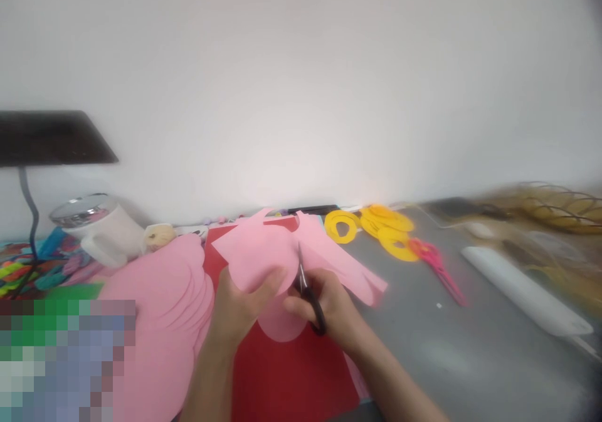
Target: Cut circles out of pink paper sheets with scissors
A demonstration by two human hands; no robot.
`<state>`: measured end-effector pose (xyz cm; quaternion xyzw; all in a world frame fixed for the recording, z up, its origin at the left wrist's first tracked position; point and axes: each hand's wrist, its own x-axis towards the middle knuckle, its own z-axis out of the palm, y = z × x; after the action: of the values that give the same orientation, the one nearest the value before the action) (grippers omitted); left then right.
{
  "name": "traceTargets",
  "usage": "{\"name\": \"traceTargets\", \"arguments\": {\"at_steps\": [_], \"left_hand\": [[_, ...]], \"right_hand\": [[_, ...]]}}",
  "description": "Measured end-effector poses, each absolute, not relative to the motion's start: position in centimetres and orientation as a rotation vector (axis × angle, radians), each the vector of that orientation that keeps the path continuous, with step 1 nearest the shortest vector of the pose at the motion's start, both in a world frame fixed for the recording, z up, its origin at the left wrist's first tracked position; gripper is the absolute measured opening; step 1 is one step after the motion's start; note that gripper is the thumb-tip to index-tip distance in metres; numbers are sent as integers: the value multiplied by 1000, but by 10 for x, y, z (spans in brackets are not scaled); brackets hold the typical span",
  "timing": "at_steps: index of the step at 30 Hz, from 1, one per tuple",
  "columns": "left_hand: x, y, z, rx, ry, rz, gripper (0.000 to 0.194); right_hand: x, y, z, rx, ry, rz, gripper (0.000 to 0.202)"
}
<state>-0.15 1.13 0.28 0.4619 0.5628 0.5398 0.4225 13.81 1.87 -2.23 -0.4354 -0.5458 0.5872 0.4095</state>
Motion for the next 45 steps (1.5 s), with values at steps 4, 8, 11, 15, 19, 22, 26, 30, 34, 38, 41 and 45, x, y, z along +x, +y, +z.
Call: {"name": "traceTargets", "arguments": {"at_steps": [4,8,11,15,19,22,26,30,34,38,41,45], "left_hand": [[-1,12,3,1159,1422,1362,26],[0,11,4,1166,1414,1372,24],[1,11,4,1151,1422,1385,23],[-1,12,3,1154,1427,1349,22],[-2,12,1,1133,1436,1367,26],[-2,12,2,1133,1436,1364,26],[-2,12,3,1135,1450,1365,26],[-3,13,2,1143,1461,1370,26],[-3,14,1,1145,1434,1402,25],[-2,13,2,1142,1441,1404,24],[-2,13,1,1139,1441,1416,25],[-3,15,-2,1130,1427,1431,27]], "right_hand": [[139,18,-23,-1082,-1394,1498,51],[139,18,-22,-1076,-1397,1501,50],[139,18,-22,-1094,-1391,1503,51],[139,18,-22,-1107,-1376,1517,51],[139,18,-21,-1150,-1341,1539,49],[139,18,-21,-1161,-1329,1538,49],[138,18,-21,-1171,-1348,1521,48],[138,18,-20,-1189,-1334,1513,47],[139,18,-20,-1140,-1349,1493,42],[138,17,-21,-1124,-1346,1482,40],[137,16,-19,-1143,-1330,1481,41],[136,16,-19,-1130,-1346,1460,41]]}}
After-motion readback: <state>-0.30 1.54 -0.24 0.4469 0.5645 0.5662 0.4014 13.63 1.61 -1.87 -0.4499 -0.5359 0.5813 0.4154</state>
